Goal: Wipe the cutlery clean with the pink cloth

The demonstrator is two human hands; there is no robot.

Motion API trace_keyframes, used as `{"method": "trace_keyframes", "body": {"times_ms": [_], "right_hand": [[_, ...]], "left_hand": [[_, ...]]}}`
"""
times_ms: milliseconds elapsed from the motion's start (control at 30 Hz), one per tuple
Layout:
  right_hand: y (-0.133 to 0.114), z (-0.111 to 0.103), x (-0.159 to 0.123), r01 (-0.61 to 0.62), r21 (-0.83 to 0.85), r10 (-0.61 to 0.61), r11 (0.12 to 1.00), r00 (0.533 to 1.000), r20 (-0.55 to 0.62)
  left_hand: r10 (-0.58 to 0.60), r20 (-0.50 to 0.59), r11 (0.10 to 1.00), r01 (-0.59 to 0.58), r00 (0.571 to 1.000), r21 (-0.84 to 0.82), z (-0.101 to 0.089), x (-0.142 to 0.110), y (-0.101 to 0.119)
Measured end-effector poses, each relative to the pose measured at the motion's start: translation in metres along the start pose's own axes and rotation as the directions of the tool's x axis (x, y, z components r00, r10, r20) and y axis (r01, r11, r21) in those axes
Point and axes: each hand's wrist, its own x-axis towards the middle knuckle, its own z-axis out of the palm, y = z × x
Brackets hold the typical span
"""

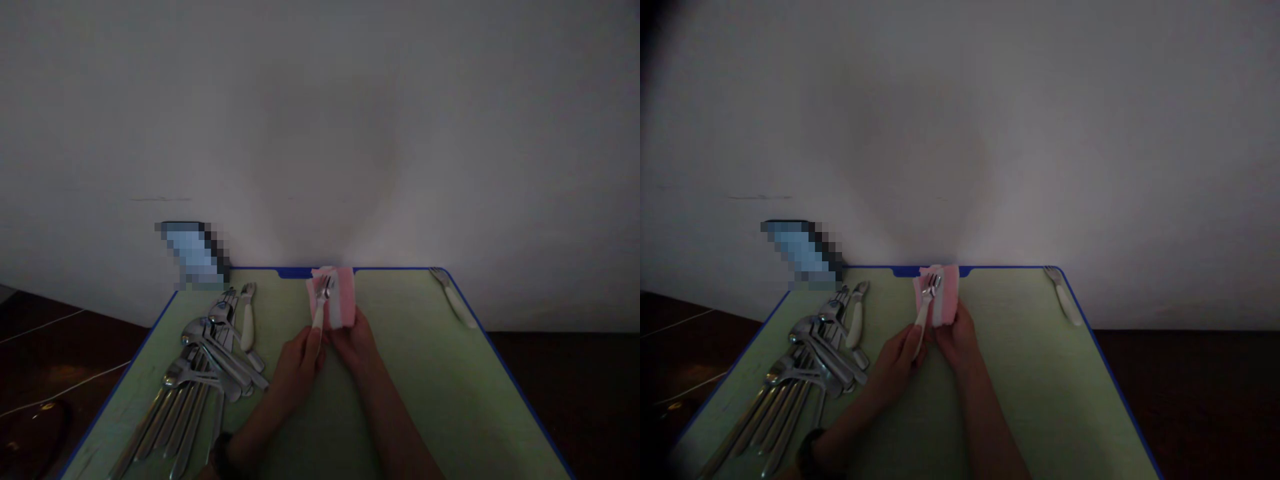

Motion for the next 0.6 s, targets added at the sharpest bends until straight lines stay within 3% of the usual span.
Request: {"method": "trace_keyframes", "body": {"times_ms": [167, 433, 600], "right_hand": [[0.008, 0.002, 0.0, 0.022, -0.06, -0.022, 0.998, 1.0, -0.007], [0.008, 0.002, -0.001, 0.069, -0.264, -0.084, 0.962, 0.995, -0.048], [0.011, 0.001, -0.001, 0.095, -0.343, -0.141, 0.935, 0.983, -0.113]], "left_hand": [[0.054, 0.039, 0.994, -0.058, 0.998, 0.095, 0.001, -0.002, -0.004], [0.035, 0.091, 0.999, -0.032, 0.995, -0.039, -0.006, -0.008, -0.012], [0.035, 0.091, 0.999, -0.032, 0.995, -0.039, -0.007, -0.01, -0.009]]}}
